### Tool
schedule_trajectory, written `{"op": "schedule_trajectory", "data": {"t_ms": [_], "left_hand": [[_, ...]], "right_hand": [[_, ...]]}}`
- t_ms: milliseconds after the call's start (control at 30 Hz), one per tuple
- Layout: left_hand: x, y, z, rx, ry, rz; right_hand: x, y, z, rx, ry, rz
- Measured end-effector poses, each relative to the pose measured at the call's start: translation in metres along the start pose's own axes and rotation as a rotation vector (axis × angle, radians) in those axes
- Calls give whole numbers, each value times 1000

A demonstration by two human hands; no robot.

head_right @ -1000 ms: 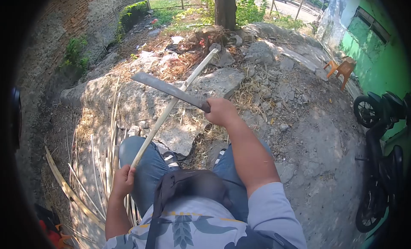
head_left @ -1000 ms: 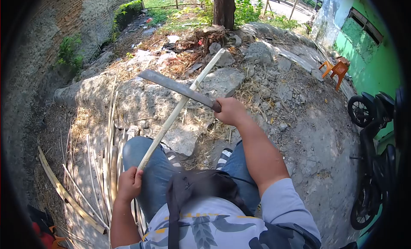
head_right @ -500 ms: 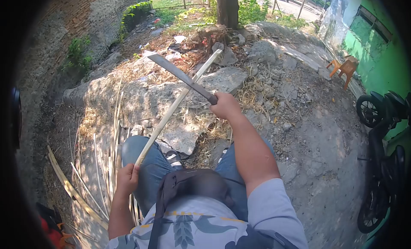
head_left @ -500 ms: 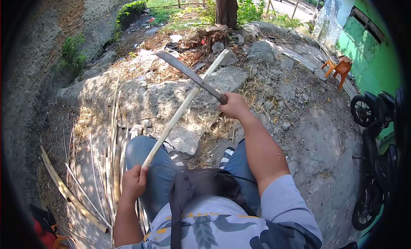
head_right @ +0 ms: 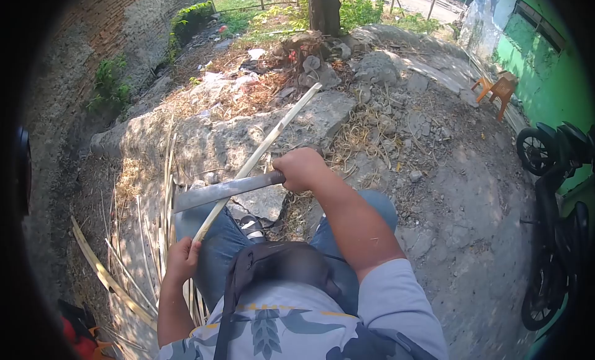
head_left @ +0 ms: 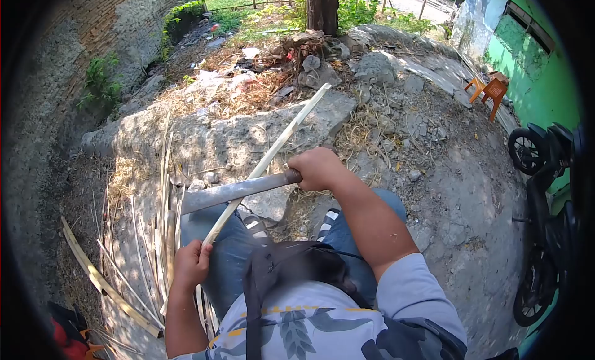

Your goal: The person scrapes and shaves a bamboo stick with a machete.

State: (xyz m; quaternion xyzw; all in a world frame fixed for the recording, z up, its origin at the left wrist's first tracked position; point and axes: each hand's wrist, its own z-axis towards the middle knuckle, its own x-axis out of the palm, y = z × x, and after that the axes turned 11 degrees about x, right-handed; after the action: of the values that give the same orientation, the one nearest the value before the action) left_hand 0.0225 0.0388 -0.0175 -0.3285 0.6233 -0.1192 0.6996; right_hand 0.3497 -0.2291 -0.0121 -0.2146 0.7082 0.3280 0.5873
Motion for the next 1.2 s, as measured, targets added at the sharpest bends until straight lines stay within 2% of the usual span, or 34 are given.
{"op": "schedule_trajectory", "data": {"t_ms": [100, 200, 300, 400, 500, 633, 733, 767, 867, 967, 1067, 1200], "left_hand": [[-2, 1, -4, -5, -12, -46], [2, 4, -2, 31, -41, -56], [4, 5, 1, 52, -36, -27], [1, 5, 2, 21, -14, -44], [2, 6, 0, 9, -17, -63], [1, 3, 0, -6, -2, -15], [-1, 6, -1, -21, 5, -33], [0, 7, -2, -20, -1, -50], [6, 6, -4, 24, -59, -25], [3, 5, 1, 14, -30, -85], [3, 7, 0, -13, -23, -89], [1, 1, 0, -4, -18, -2]], "right_hand": [[-4, -33, 3, 145, -71, 49], [-5, -66, 9, 576, -192, 348], [-2, -57, 5, 614, -206, 271], [-6, -50, -1, 526, -153, 307], [-13, -34, -4, 266, -40, 211], [-9, -3, -3, 64, 38, -8], [-11, -23, -2, 100, -23, 28], [-12, -39, 0, 188, -28, 85], [0, -87, 6, 577, -238, 364], [5, -81, 6, 567, -257, 286], [-12, -53, -6, 463, -95, 308], [-14, -12, -6, 165, 34, 44]]}}
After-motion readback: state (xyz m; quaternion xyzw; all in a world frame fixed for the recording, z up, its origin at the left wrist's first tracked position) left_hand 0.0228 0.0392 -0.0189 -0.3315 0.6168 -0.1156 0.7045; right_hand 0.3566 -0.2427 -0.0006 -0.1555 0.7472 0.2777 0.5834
